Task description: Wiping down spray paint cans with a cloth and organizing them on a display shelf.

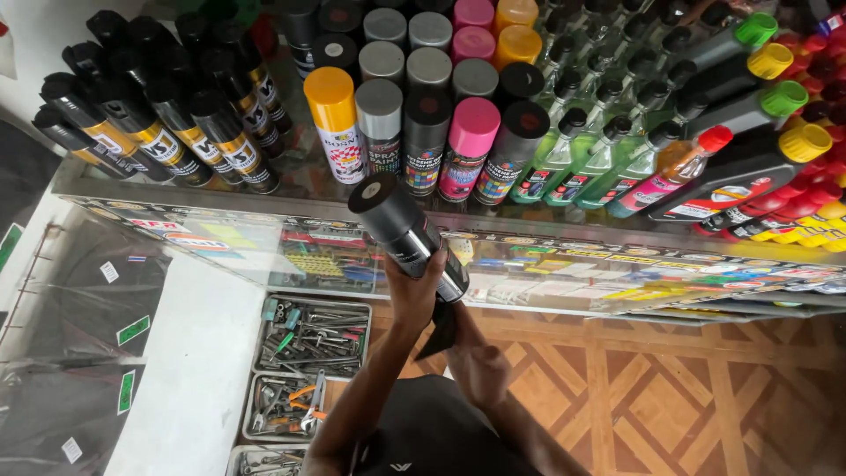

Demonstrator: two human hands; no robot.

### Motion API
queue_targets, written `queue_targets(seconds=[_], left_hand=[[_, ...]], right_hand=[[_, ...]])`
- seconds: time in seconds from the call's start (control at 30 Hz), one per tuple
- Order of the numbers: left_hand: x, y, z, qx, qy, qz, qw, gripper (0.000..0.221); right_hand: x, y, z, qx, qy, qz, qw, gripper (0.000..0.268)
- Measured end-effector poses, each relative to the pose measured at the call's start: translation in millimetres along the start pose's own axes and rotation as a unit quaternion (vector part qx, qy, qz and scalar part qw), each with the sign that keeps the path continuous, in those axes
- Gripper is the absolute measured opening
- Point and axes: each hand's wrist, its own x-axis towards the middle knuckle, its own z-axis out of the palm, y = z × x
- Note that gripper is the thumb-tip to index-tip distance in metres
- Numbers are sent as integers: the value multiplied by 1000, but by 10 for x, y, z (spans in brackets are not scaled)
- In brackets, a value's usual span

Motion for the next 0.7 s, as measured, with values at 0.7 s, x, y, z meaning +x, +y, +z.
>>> queue_targets(seconds=[0.7], left_hand=[[-44, -100, -59, -21, -44, -86, 995, 56]], right_hand=[[218, -365, -262, -83, 308, -144, 937, 76]])
